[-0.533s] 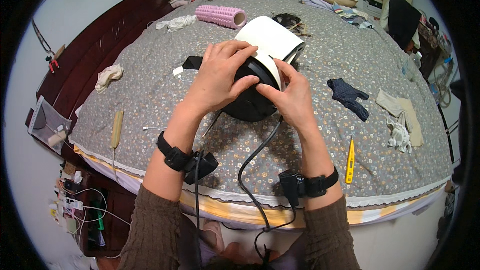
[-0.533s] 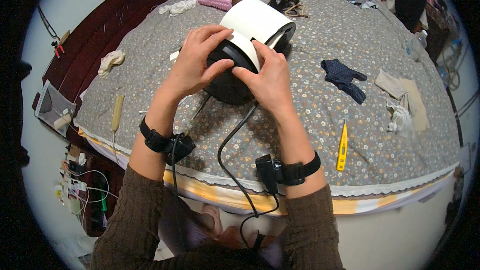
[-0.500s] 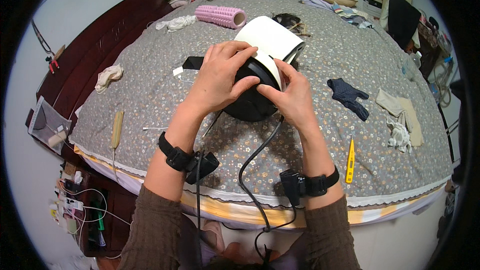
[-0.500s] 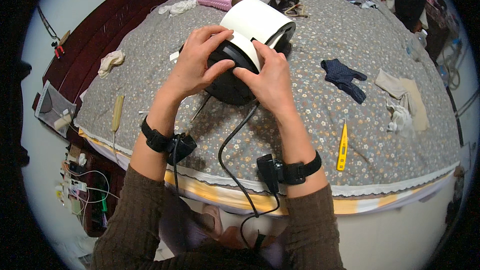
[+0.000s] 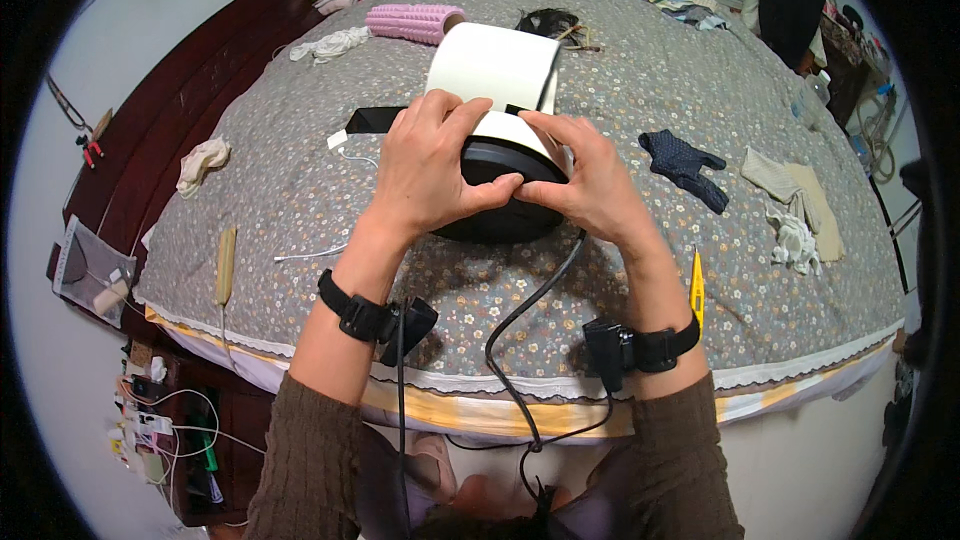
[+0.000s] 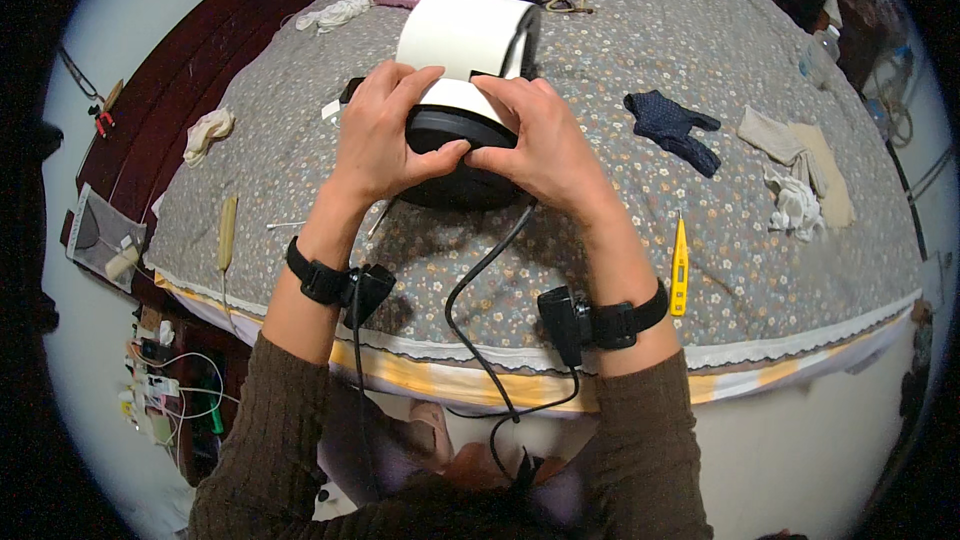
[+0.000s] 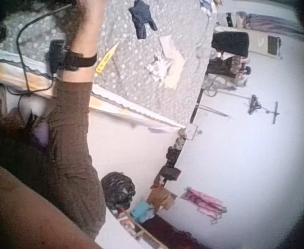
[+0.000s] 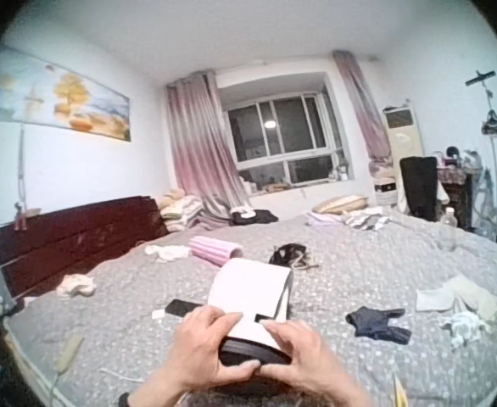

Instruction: The person uses a yellow plastic pry tool to separate the black base from the white body of a small appliance. They repeatedly insert the tool into the seam, rotate the device, and pry at different points to release the clips holding the base.

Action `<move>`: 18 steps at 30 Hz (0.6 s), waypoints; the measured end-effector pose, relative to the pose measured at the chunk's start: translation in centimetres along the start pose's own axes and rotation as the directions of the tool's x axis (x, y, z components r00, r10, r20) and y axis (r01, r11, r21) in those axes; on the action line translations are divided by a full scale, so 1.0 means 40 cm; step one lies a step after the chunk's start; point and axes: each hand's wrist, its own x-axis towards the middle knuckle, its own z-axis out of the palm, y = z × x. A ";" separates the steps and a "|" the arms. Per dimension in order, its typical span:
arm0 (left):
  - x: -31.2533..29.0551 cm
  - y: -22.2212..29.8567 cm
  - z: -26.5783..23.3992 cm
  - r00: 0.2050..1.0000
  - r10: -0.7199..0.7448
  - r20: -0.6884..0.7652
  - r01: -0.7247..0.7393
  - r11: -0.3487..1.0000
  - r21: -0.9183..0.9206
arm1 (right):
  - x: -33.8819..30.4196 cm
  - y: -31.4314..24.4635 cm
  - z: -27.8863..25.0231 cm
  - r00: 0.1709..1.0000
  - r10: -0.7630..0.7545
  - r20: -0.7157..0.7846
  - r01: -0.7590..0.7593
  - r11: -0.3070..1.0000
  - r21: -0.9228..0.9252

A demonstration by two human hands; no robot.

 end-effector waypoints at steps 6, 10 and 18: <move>-0.010 0.013 0.022 0.986 -0.165 -0.031 0.165 0.986 0.003 | -0.030 0.057 -0.058 0.999 0.046 -0.023 -0.038 0.964 0.265; -0.008 -0.020 0.035 0.954 -0.298 -0.028 0.299 0.954 0.006 | -0.082 0.146 -0.187 0.848 0.384 -0.366 -0.373 0.922 0.101; -0.053 -0.099 0.061 0.839 -0.539 -0.079 0.534 0.842 -0.074 | -0.275 0.188 -0.276 0.762 0.601 -0.241 -0.640 0.646 -0.415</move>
